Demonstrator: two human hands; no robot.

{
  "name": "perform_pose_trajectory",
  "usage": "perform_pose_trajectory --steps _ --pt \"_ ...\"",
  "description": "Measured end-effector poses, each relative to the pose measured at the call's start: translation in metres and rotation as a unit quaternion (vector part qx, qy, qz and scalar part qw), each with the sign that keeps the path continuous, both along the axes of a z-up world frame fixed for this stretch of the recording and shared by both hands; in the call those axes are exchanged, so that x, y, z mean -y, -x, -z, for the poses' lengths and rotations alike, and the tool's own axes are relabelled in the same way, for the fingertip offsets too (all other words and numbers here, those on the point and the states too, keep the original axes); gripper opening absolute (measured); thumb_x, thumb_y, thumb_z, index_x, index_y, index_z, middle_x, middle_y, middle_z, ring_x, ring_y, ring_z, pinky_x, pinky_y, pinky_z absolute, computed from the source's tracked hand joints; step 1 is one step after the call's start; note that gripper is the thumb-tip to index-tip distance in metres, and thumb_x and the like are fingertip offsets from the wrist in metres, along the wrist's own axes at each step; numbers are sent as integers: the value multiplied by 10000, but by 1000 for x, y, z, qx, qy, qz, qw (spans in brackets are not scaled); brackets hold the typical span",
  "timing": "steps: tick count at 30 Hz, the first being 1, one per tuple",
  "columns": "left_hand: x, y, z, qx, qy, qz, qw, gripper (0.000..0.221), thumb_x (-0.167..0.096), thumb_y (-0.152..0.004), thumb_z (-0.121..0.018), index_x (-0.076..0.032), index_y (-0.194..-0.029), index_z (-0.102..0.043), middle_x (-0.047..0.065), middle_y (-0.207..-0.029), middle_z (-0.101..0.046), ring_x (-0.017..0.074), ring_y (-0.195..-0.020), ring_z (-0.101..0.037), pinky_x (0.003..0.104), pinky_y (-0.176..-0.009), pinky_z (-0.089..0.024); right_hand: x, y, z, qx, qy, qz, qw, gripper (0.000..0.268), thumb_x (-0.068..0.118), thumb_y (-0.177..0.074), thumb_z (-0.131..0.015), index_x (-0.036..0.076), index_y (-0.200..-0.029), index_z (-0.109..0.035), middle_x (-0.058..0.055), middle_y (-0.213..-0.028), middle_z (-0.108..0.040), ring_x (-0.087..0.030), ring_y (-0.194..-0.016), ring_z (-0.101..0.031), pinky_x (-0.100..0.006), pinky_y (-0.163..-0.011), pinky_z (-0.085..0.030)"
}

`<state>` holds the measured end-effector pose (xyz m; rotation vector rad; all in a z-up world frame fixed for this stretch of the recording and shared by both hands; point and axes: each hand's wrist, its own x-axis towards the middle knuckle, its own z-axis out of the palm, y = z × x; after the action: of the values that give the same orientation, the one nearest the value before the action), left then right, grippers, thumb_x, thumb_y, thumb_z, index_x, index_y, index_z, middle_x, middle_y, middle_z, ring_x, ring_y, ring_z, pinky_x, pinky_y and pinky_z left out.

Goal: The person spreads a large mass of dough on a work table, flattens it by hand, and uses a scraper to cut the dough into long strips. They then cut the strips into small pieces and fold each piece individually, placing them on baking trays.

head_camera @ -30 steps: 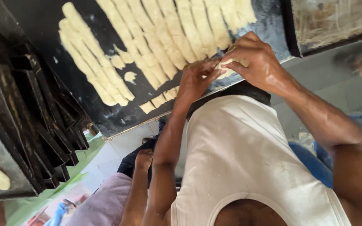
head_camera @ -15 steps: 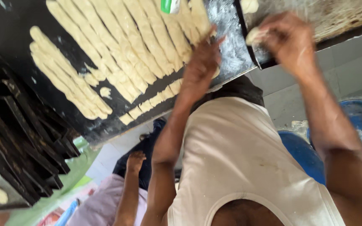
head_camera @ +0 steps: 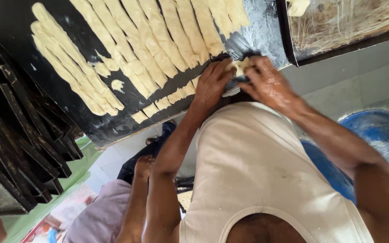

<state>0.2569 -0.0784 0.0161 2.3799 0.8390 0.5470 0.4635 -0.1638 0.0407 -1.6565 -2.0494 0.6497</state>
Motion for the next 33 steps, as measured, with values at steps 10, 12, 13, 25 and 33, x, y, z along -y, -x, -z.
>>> perform_pose_trajectory --steps 10,12,13,25,33 --pt "-80 -9 -32 280 376 -175 866 467 -388 -1124 -507 -25 -1383 -644 52 -1212 -756 122 -1099 -697 275 -1022 -546 -65 31 34 -23 -214 111 970 218 -68 -945 -778 -59 -1132 -668 -197 -1180 -640 -369 -1099 -648 -446 -926 -584" --pt "-76 -25 -18 311 456 -141 822 515 -384 -1078 -547 -5 -1424 -595 80 -1281 -700 141 -1119 -676 313 -1002 -568 -71 37 34 14 -180 112 977 272 -66 -919 -743 -65 -1186 -692 -217 -1228 -664 -374 -1152 -651 -437 -965 -582" --pt "-74 -36 -9 327 494 -125 796 548 -381 -1056 -567 5 -1445 -570 94 -1316 -672 150 -1129 -665 333 -992 -578 -69 36 34 21 -192 117 974 265 -68 -925 -746 -60 -1186 -697 -210 -1221 -668 -372 -1153 -653 -440 -968 -580" --pt "-46 -46 31 156 475 -80 862 483 -241 -1013 -710 31 -1406 -640 125 -920 -760 110 -781 -605 275 -732 -519 38 18 11 88 -90 196 972 355 -139 -891 -648 -14 -1218 -707 -193 -1314 -685 -381 -1217 -671 -432 -1062 -559" --pt "-37 37 -1 230 544 106 800 545 -130 -989 -776 -73 -1473 -533 -58 -1306 -656 50 -1048 -698 250 -918 -596 -6 59 -73 -196 21 200 960 359 23 -905 -813 -17 -1227 -660 -146 -1067 -661 -207 -950 -657 -363 -808 -572"
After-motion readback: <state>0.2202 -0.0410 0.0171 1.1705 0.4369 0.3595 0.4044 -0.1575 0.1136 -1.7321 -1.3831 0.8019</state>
